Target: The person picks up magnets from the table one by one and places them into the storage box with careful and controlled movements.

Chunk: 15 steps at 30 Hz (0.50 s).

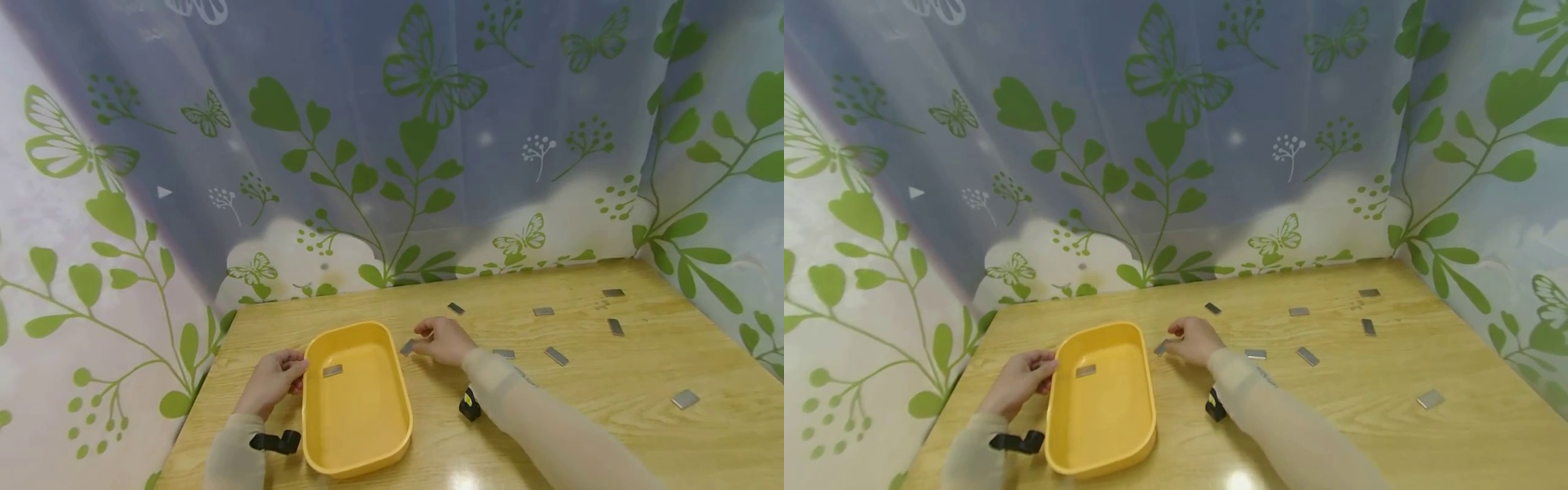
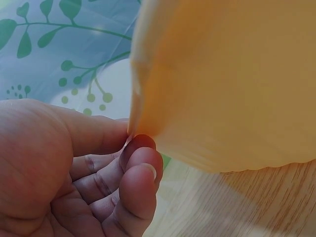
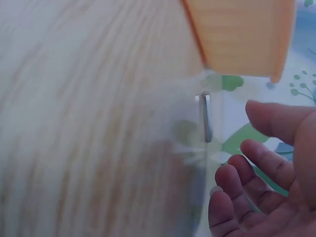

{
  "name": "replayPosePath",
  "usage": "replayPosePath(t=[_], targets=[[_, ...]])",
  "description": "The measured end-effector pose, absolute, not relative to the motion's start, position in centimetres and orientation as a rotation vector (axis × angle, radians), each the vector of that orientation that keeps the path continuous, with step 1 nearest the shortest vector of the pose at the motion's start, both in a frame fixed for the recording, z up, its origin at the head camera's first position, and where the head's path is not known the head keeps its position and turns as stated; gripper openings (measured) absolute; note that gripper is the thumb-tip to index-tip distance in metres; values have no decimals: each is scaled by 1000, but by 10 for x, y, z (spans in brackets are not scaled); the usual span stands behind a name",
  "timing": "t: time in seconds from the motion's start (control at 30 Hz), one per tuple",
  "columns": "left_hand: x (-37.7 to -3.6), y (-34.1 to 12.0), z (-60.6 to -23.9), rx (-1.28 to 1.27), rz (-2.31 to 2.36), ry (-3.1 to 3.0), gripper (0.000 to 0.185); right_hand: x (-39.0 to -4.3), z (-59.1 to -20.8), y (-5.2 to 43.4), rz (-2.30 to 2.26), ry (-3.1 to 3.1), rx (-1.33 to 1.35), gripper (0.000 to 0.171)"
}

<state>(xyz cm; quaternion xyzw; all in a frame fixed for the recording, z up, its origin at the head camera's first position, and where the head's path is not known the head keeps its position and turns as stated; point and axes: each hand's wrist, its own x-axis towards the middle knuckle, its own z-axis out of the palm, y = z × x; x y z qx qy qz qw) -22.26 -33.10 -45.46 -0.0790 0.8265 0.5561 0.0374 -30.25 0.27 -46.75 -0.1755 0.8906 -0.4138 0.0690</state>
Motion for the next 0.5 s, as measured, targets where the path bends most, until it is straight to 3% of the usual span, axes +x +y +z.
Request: replayPosePath(t=[0.5], targets=[[-223, -331, -456, -231, 1701, 2553, 27, -307, -478, -10, -1021, 2789, -560, 53]])
